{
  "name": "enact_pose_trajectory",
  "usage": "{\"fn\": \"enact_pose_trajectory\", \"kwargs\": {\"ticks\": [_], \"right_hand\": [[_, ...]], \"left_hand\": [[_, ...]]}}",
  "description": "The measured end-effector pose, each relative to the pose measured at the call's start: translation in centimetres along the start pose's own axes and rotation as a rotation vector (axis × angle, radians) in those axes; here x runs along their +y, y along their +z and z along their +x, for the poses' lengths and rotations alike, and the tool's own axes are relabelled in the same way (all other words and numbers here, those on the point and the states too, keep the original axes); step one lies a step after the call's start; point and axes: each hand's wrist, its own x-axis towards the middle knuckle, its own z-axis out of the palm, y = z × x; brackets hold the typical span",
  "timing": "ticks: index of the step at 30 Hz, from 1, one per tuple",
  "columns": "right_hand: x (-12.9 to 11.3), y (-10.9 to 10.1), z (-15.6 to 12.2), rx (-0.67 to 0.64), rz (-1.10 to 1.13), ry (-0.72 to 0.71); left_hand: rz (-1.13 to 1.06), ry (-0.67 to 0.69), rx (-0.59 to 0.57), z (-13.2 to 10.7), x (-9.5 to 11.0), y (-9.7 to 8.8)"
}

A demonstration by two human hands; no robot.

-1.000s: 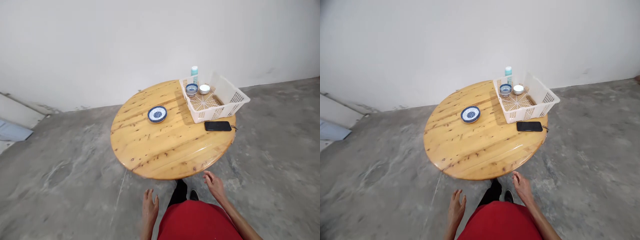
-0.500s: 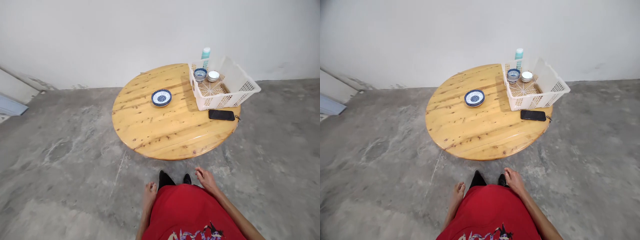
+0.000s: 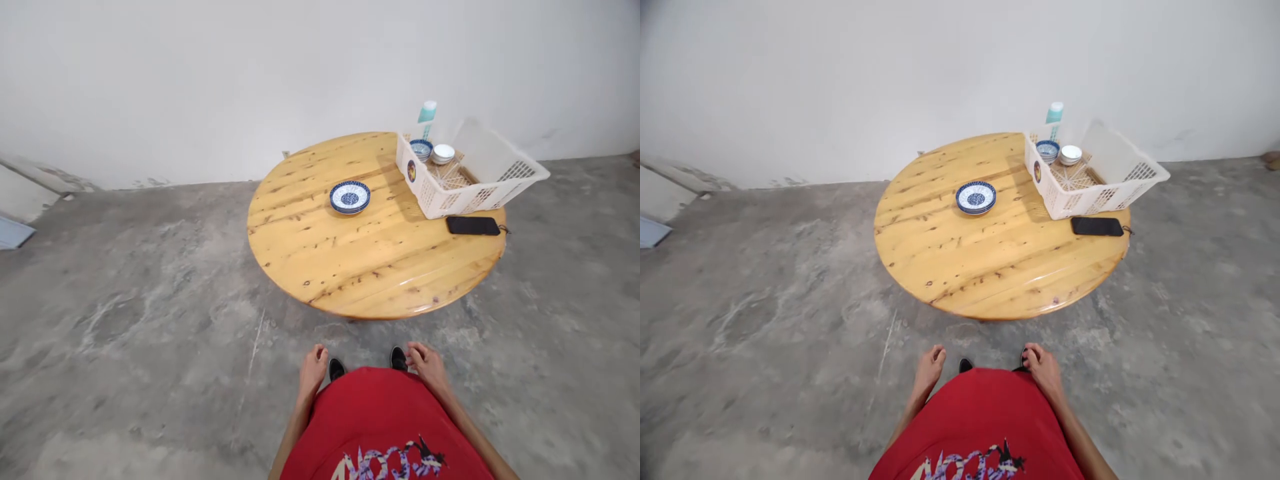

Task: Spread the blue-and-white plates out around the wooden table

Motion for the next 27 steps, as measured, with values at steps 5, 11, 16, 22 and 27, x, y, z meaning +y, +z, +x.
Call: {"fn": "enact_pose_trajectory", "kwargs": {"ticks": [5, 11, 16, 22, 27], "right_hand": [[-3.0, 5.3, -1.3, -0.020, -0.107, -0.023], [-5.9, 8.3, -3.6, 0.015, -0.229, -0.062], [-7.6, 8.3, -4.5, 0.077, -0.292, -0.031], [-9.8, 8.6, -2.2, 0.110, -0.157, -0.059], [-12.3, 8.6, 1.3, 0.118, -0.026, -0.113]], "left_hand": [[-0.028, -0.001, -0.019, 0.8, -4.5, -3.9], [-0.114, 0.037, -0.071, 2.7, -6.8, -5.3], [-0.147, 0.119, -0.068, 4.7, -4.8, -6.2], [-0.144, 0.203, -0.024, 7.5, 0.1, -8.1], [-0.003, 0.258, 0.007, 9.6, 3.0, -10.3]]}}
